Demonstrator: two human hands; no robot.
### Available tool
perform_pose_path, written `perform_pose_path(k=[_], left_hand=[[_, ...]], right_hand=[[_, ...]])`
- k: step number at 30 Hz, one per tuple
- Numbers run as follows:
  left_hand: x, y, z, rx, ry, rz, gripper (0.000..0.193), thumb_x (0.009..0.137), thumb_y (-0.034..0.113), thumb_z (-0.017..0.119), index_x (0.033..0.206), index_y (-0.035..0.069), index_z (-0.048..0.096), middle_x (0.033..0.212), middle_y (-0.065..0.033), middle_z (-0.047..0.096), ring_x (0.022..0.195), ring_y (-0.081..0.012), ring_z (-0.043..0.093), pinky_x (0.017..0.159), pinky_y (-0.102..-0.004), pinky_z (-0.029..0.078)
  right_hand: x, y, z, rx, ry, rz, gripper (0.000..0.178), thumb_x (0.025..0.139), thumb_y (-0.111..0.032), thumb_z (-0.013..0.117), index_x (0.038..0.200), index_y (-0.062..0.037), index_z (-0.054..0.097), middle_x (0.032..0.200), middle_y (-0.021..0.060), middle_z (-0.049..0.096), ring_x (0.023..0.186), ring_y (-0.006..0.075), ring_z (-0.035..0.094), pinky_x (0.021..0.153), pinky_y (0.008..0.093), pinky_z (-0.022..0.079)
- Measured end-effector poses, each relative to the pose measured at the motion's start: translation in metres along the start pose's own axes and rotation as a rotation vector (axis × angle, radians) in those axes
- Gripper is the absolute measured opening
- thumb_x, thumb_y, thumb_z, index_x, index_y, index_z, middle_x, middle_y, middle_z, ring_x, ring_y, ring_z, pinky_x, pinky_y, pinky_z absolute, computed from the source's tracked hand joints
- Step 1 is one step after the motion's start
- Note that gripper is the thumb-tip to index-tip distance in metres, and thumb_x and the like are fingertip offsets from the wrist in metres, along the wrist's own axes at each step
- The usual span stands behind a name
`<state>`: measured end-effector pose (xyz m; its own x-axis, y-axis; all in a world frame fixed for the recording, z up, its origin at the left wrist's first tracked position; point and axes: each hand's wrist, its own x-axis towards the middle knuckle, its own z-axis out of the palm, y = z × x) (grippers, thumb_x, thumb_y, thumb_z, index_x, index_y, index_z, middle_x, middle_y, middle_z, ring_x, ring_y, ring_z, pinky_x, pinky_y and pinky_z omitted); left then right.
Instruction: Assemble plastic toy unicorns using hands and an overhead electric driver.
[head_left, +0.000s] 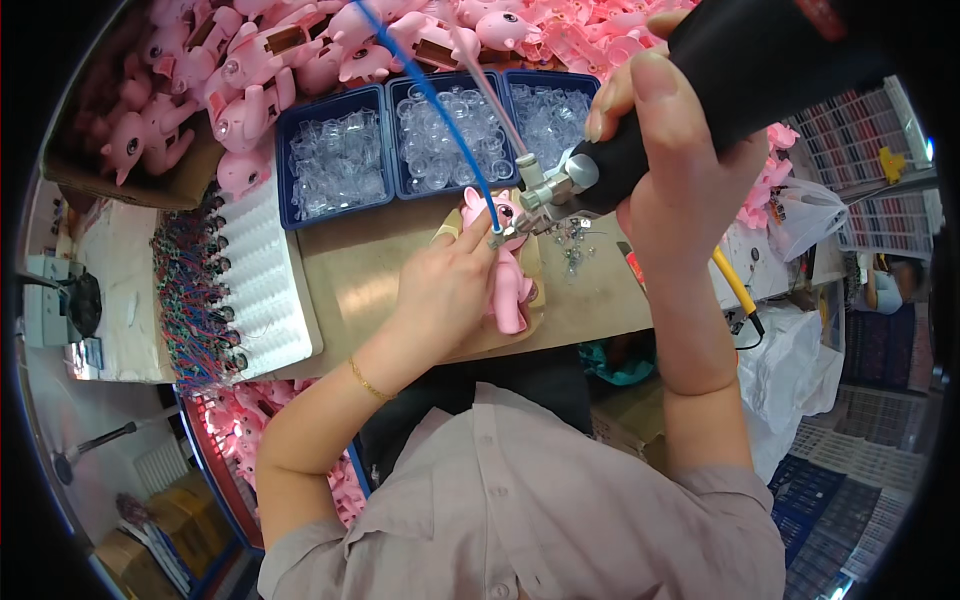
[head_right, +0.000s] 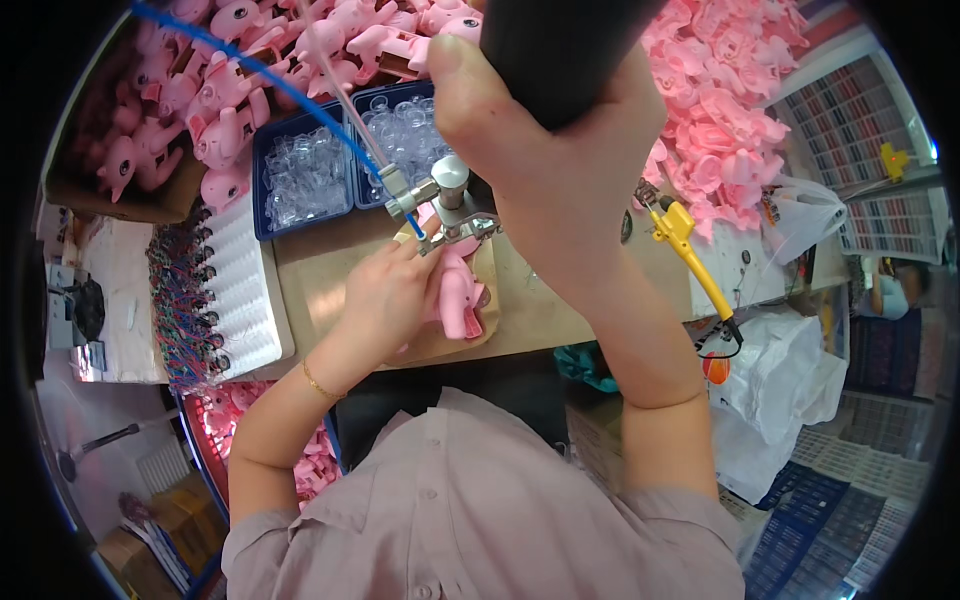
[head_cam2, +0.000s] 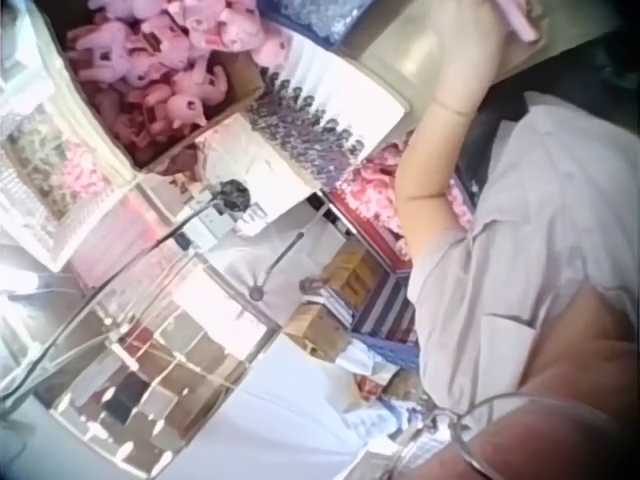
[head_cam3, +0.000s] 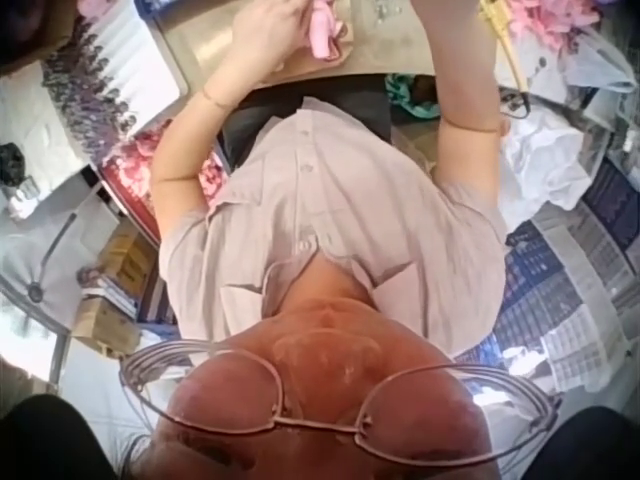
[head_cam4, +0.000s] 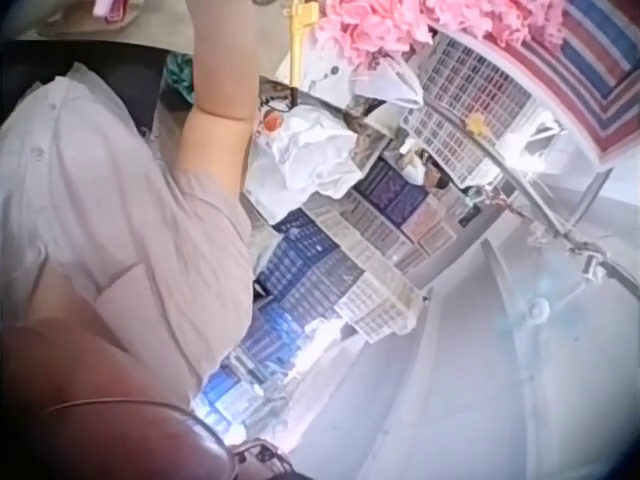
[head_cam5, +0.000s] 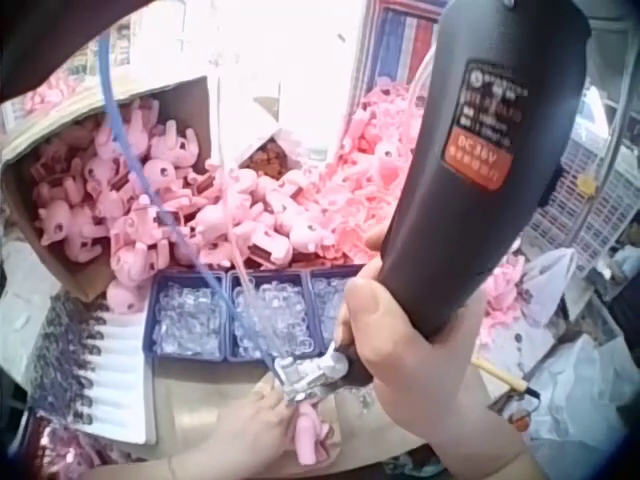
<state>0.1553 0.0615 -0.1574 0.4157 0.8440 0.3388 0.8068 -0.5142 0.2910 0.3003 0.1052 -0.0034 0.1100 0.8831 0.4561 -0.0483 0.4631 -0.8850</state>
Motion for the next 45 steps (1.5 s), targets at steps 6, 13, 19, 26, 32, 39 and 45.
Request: perform_pose_path(k=[6,13,19,26,32,39,45], left_hand=[[-0.002,-0.001,0.001,-0.048,-0.023,0.002,0.042,0.071,0.016,0.066,0.11,0.002,0.061,0.127,-0.008,0.058,0.071,-0.0197,0.062,0.062,-0.031,0.053],[-0.001,-0.006,0.003,0.015,0.05,0.064,0.046,0.075,0.015,0.062,0.119,0.001,0.057,0.13,-0.0079,0.056,0.084,-0.0221,0.064,0.067,-0.0317,0.054],[-0.003,-0.005,0.004,-0.077,0.075,0.019,0.043,0.075,0.014,0.062,0.116,0.004,0.058,0.128,-0.0079,0.057,0.084,-0.0219,0.064,0.069,-0.033,0.053],[-0.005,-0.008,0.016,-0.054,0.154,0.075,0.038,0.076,0.011,0.059,0.113,0.006,0.058,0.122,-0.0064,0.06,0.084,-0.0224,0.064,0.068,-0.0326,0.053],[-0.004,-0.013,0.008,-0.105,0.089,0.016,0.037,0.08,0.012,0.057,0.116,0.007,0.058,0.118,-0.0073,0.062,0.089,-0.027,0.064,0.071,-0.0345,0.054],[0.044,-0.146,-0.015,0.221,0.147,-0.352,0.011,0.078,0.008,0.061,0.085,0.002,0.065,0.092,-0.0179,0.065,0.081,-0.0352,0.065,0.073,-0.0441,0.054],[0.053,-0.164,0.002,0.191,-0.072,-0.409,0.014,0.075,0.006,0.064,0.088,0.001,0.067,0.097,-0.0181,0.063,0.091,-0.0351,0.064,0.078,-0.0435,0.054]], right_hand=[[0.027,0.019,-0.012,0.081,-0.139,-0.229,0.022,0.089,-0.021,0.059,0.089,0.0008,0.056,0.069,0.0077,0.058,0.057,0.0138,0.056,0.054,0.0257,0.045],[0.006,-0.055,-0.02,0.164,-0.22,-0.127,0.045,0.09,-0.036,0.055,0.111,0.0035,0.048,0.08,0.0093,0.053,0.069,0.0173,0.048,0.066,0.0297,0.04],[-0.025,-0.033,-0.005,0.151,-0.179,-0.121,0.054,0.092,-0.034,0.053,0.128,0.0041,0.04,0.076,0.0074,0.052,0.066,0.0158,0.048,0.063,0.0285,0.041],[-0.042,-0.016,-0.003,0.031,-0.195,-0.152,0.035,0.091,-0.017,0.053,0.119,0.0022,0.044,0.073,0.0075,0.051,0.059,0.0159,0.049,0.056,0.0291,0.042],[-0.013,-0.01,0.0,0.126,-0.276,-0.042,0.052,0.092,-0.03,0.056,0.128,0.0049,0.042,0.075,0.0076,0.051,0.06,0.0156,0.049,0.057,0.0283,0.042],[0.045,-0.057,-0.003,0.249,-0.355,-0.098,0.032,0.089,-0.027,0.057,0.104,0.0,0.049,0.089,0.0092,0.049,0.076,0.0178,0.046,0.072,0.0306,0.04],[0.021,-0.001,0.038,0.129,-0.121,-0.178,0.031,0.089,-0.026,0.062,0.098,0.0015,0.053,0.074,0.0091,0.056,0.065,0.0189,0.054,0.062,0.0289,0.046]])
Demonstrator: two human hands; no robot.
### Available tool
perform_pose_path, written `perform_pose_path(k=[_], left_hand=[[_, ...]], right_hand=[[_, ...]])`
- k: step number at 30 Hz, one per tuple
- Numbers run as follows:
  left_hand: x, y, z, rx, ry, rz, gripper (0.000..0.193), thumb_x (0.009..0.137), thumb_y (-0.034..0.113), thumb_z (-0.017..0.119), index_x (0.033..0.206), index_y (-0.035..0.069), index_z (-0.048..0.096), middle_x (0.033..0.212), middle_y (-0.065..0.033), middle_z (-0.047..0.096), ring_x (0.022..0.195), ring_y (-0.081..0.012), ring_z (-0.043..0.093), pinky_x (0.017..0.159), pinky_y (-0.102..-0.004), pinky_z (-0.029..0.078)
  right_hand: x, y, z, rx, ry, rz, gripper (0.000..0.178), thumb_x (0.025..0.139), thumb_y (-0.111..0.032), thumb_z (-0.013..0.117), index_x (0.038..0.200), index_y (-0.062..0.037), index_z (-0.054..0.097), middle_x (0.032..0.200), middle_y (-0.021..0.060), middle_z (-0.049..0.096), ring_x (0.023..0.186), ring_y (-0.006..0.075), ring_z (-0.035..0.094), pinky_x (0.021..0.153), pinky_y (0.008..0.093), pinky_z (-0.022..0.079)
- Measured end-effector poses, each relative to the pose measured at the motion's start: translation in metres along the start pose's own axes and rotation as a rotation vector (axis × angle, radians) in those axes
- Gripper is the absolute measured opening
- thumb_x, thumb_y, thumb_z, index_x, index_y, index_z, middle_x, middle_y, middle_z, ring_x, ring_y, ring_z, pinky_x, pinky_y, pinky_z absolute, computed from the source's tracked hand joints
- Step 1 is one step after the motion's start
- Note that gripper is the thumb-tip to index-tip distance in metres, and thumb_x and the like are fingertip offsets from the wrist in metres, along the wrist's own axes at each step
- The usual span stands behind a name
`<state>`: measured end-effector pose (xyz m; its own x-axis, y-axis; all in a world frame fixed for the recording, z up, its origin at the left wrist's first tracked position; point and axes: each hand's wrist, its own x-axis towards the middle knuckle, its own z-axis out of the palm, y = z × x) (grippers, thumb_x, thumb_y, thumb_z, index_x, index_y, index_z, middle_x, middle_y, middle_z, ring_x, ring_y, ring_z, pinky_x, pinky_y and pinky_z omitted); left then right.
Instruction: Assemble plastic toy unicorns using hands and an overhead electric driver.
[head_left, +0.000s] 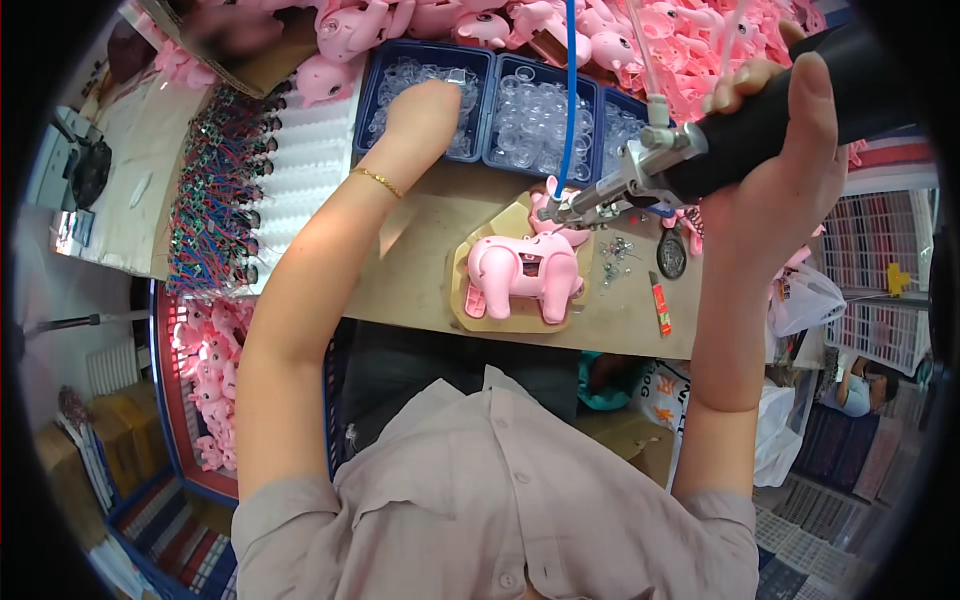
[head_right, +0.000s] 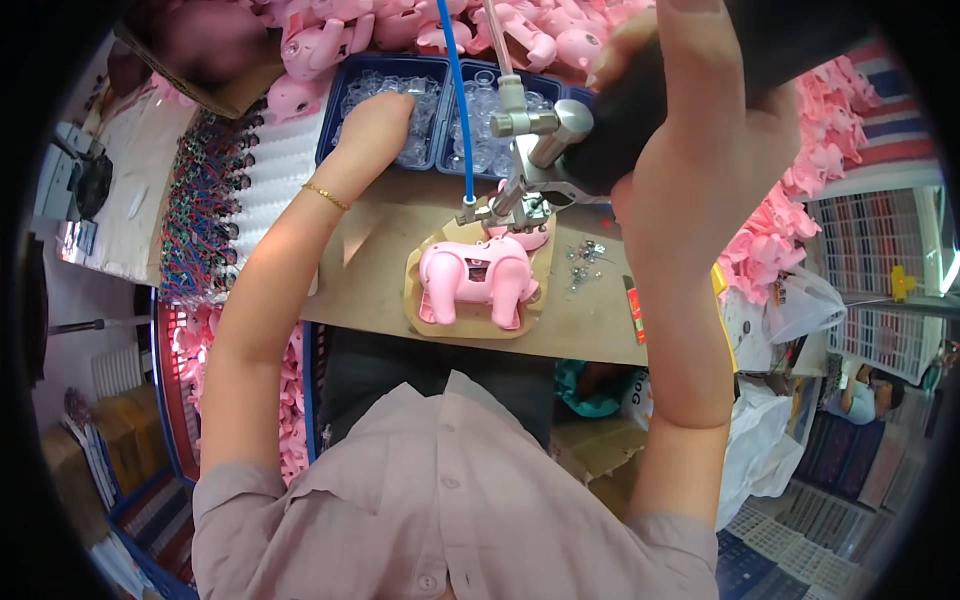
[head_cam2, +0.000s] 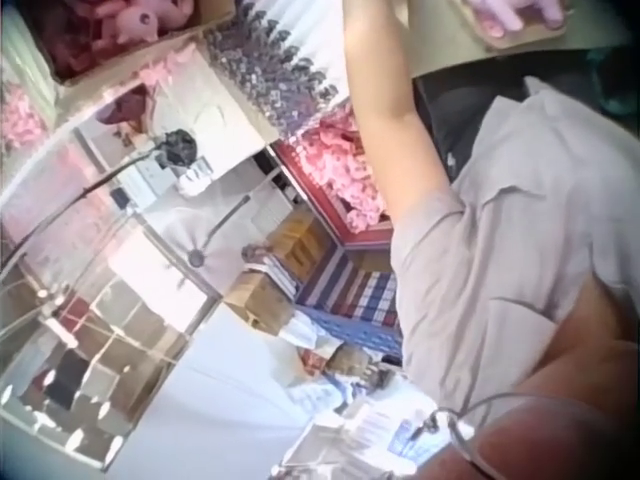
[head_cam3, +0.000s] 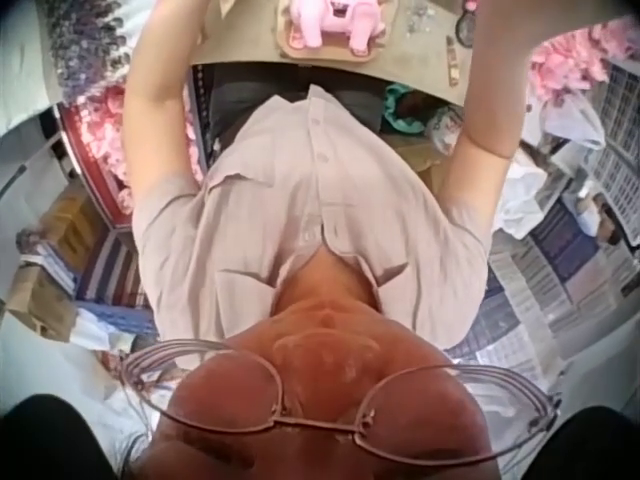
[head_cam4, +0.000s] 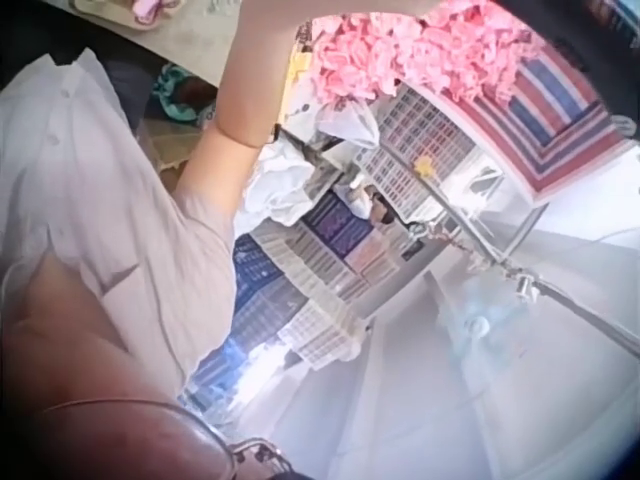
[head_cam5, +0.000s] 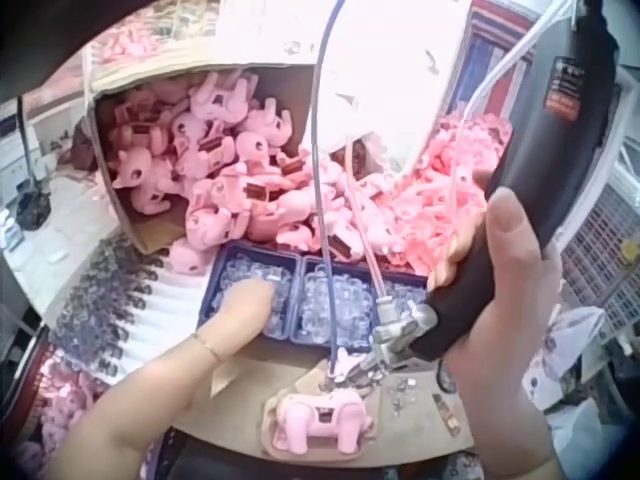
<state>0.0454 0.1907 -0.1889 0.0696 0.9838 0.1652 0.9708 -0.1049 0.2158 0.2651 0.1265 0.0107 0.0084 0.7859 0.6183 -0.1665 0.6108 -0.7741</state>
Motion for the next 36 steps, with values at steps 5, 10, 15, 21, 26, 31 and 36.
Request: perform_pose_path(k=[5,10,15,21,26,31,36], left_hand=[[-0.002,0.002,0.006,-0.066,0.034,-0.061,0.019,0.075,0.007,0.063,0.093,0.0,0.065,0.099,-0.0189,0.062,0.093,-0.0345,0.064,0.078,-0.0451,0.053],[0.004,-0.007,0.004,-0.271,0.233,0.054,0.018,0.079,0.011,0.06,0.09,-0.002,0.056,0.093,-0.0209,0.062,0.086,-0.0375,0.062,0.077,-0.0455,0.051],[-0.026,-0.001,-0.025,-0.38,0.29,0.019,0.016,0.083,0.011,0.058,0.089,-0.003,0.054,0.082,-0.0201,0.063,0.081,-0.0386,0.062,0.073,-0.0442,0.049],[-0.131,0.03,-0.057,-0.935,0.113,-0.083,0.02,0.089,0.013,0.058,0.103,-0.001,0.06,0.086,-0.0168,0.064,0.079,-0.0314,0.063,0.072,-0.0362,0.05],[-0.215,0.066,-0.038,-0.684,0.245,0.292,0.018,0.079,0.006,0.06,0.097,0.002,0.06,0.11,-0.012,0.064,0.094,-0.0263,0.062,0.079,-0.0361,0.051],[-0.235,0.085,-0.019,-0.584,0.231,0.337,0.018,0.075,0.005,0.068,0.087,0.003,0.056,0.125,-0.015,0.059,0.091,-0.0247,0.063,0.076,-0.0337,0.052],[-0.236,0.092,-0.024,-0.555,0.199,0.33,0.017,0.069,0.003,0.064,0.081,0.003,0.052,0.131,-0.0171,0.054,0.076,-0.0219,0.06,0.066,-0.0316,0.051]], right_hand=[[-0.008,0.004,0.002,-0.011,-0.04,0.026,0.027,0.089,-0.016,0.059,0.105,0.0048,0.053,0.073,0.0087,0.055,0.063,0.0176,0.054,0.059,0.0298,0.045],[-0.018,0.016,0.006,0.101,-0.132,0.08,0.022,0.089,-0.012,0.055,0.103,0.0049,0.052,0.071,0.0084,0.053,0.061,0.0175,0.052,0.059,0.03,0.045],[0.008,0.019,-0.004,0.138,-0.157,0.197,0.027,0.092,-0.025,0.053,0.088,0.0011,0.049,0.074,0.0078,0.051,0.066,0.0178,0.051,0.064,0.0301,0.044],[0.019,-0.005,0.014,0.409,-0.271,0.171,0.032,0.089,-0.032,0.055,0.094,-0.0013,0.046,0.09,0.0082,0.048,0.081,0.0192,0.046,0.074,0.0339,0.041],[0.003,0.0,0.029,0.247,-0.244,0.176,0.027,0.091,-0.027,0.053,0.095,-0.0012,0.047,0.084,0.0084,0.049,0.076,0.0191,0.047,0.071,0.0322,0.041],[-0.011,0.007,0.045,0.083,-0.231,0.175,0.024,0.093,-0.022,0.05,0.103,-0.001,0.049,0.079,0.0074,0.049,0.071,0.0177,0.047,0.068,0.0308,0.041],[-0.023,0.012,0.05,0.133,-0.315,0.184,0.023,0.095,-0.022,0.046,0.099,-0.0003,0.05,0.077,0.0062,0.048,0.068,0.0169,0.046,0.066,0.0322,0.04]])
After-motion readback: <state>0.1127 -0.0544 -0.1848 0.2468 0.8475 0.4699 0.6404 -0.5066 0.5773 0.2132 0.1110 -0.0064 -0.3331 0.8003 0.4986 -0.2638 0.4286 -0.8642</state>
